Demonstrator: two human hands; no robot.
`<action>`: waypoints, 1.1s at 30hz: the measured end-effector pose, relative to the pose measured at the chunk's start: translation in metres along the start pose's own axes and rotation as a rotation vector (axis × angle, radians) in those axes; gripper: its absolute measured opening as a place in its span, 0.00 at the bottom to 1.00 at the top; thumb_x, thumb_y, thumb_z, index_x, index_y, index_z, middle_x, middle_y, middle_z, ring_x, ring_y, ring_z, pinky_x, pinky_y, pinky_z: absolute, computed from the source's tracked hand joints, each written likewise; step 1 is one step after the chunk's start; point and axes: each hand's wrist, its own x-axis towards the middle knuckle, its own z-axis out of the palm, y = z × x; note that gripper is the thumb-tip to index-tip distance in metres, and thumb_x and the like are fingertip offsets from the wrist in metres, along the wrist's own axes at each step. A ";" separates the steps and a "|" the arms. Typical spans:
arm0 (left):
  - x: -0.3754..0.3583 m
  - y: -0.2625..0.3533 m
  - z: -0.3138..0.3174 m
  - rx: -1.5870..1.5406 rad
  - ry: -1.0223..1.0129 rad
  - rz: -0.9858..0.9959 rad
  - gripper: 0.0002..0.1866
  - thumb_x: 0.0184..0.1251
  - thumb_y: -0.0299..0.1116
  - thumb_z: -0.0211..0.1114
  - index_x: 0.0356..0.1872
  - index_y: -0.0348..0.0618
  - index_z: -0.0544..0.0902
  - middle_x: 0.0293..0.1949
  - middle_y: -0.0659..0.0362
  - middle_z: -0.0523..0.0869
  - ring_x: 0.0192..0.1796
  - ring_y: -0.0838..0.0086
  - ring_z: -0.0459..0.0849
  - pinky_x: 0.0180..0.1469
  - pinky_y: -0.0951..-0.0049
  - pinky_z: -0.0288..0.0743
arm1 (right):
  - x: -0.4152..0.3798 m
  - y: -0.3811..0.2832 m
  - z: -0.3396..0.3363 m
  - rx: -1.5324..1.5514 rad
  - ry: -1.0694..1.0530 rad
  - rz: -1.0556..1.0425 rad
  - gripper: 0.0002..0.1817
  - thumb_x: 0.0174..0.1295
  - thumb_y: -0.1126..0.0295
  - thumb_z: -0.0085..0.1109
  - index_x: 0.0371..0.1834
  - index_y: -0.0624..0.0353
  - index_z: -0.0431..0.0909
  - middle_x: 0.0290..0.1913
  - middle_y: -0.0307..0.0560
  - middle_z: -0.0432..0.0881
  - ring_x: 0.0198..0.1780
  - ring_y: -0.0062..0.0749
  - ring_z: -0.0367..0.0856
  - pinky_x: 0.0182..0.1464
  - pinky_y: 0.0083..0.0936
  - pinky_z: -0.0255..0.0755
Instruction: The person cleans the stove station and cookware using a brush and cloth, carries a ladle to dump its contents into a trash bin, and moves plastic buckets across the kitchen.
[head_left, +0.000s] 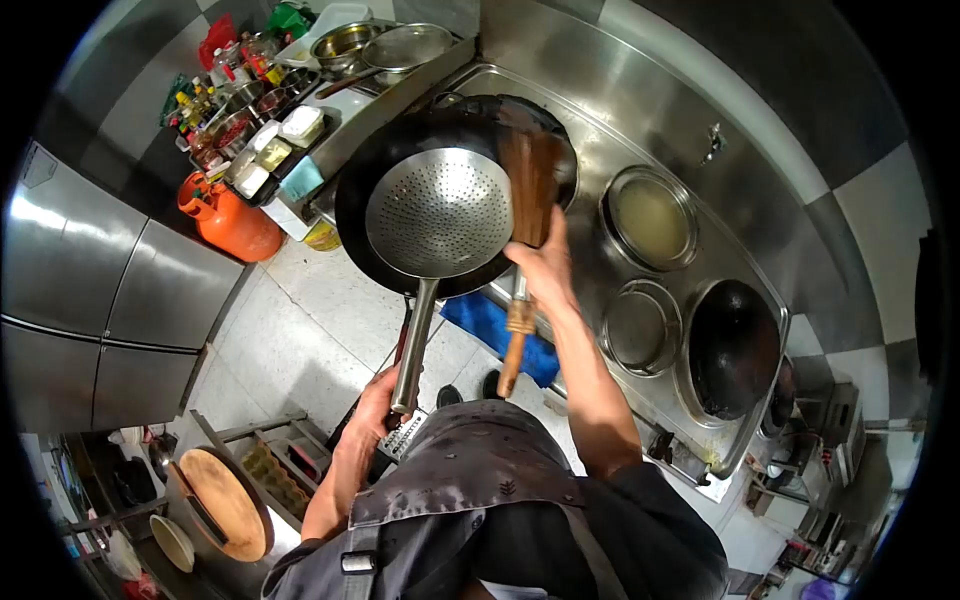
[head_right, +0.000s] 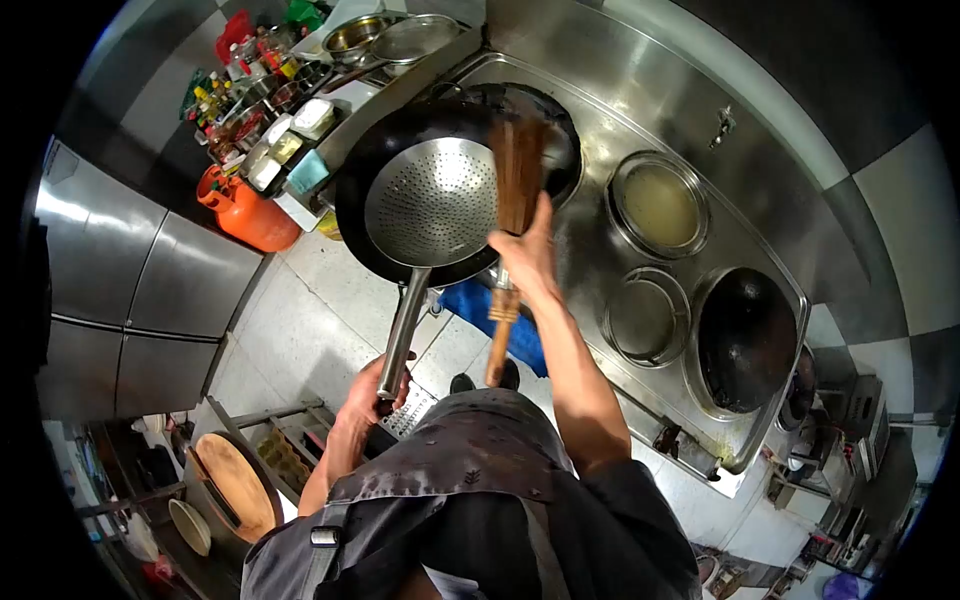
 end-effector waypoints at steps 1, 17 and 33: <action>0.002 -0.003 -0.002 -0.014 0.008 0.003 0.22 0.78 0.44 0.51 0.54 0.31 0.76 0.23 0.58 0.79 0.15 0.76 0.75 0.15 0.76 0.68 | 0.016 0.019 0.024 0.050 -0.046 -0.033 0.54 0.47 0.71 0.66 0.78 0.65 0.45 0.60 0.60 0.75 0.60 0.44 0.76 0.61 0.32 0.70; 0.009 -0.015 -0.014 -0.009 0.021 0.010 0.23 0.78 0.48 0.52 0.53 0.35 0.77 0.22 0.57 0.79 0.15 0.74 0.76 0.14 0.75 0.69 | 0.023 0.010 0.102 -0.443 -0.186 -0.274 0.37 0.62 0.58 0.62 0.71 0.66 0.63 0.67 0.65 0.67 0.69 0.58 0.65 0.70 0.45 0.63; 0.009 -0.002 -0.011 0.055 -0.027 -0.062 0.22 0.77 0.46 0.53 0.53 0.35 0.78 0.23 0.58 0.79 0.17 0.73 0.77 0.19 0.72 0.72 | -0.102 0.308 -0.299 -0.194 0.551 0.562 0.22 0.66 0.55 0.59 0.51 0.63 0.72 0.37 0.55 0.81 0.26 0.38 0.80 0.23 0.30 0.74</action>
